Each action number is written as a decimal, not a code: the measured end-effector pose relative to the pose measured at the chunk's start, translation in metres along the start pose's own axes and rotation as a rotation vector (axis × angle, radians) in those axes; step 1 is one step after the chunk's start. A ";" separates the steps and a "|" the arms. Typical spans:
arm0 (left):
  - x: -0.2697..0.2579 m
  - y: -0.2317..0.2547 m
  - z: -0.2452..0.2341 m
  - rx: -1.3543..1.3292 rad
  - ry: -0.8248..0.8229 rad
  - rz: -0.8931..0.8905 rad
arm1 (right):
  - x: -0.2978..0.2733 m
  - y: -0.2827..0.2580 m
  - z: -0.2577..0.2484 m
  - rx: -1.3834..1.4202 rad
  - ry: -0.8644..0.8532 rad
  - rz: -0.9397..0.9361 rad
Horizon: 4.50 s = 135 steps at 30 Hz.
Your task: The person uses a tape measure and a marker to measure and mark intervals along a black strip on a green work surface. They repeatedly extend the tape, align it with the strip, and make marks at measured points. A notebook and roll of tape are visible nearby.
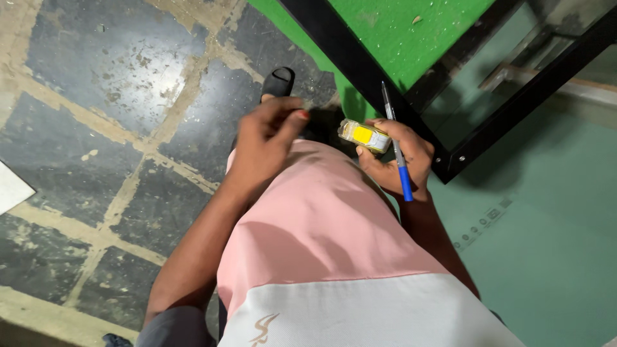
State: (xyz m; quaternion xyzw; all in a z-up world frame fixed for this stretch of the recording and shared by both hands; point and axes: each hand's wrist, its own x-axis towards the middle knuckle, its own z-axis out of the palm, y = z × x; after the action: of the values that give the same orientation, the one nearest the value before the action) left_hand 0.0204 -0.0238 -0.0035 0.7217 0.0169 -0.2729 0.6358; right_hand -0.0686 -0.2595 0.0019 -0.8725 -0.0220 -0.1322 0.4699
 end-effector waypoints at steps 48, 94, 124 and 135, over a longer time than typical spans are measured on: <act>-0.177 -0.206 0.088 -0.589 0.884 -0.698 | -0.060 0.125 -0.093 0.404 -0.061 0.206; -0.249 -0.305 0.130 -0.011 0.770 -0.953 | -0.053 0.124 -0.078 0.162 -0.095 -0.020; -0.223 -0.291 0.123 0.062 0.734 -0.935 | -0.048 0.125 -0.077 0.172 -0.061 0.021; -0.226 -0.292 0.123 0.058 0.721 -0.956 | -0.059 0.123 -0.094 0.373 -0.042 0.116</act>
State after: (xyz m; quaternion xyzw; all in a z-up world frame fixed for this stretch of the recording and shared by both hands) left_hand -0.3262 -0.0092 -0.1805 0.6982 0.5470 -0.2670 0.3768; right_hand -0.1251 -0.4009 -0.0642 -0.7727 -0.0056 -0.0801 0.6297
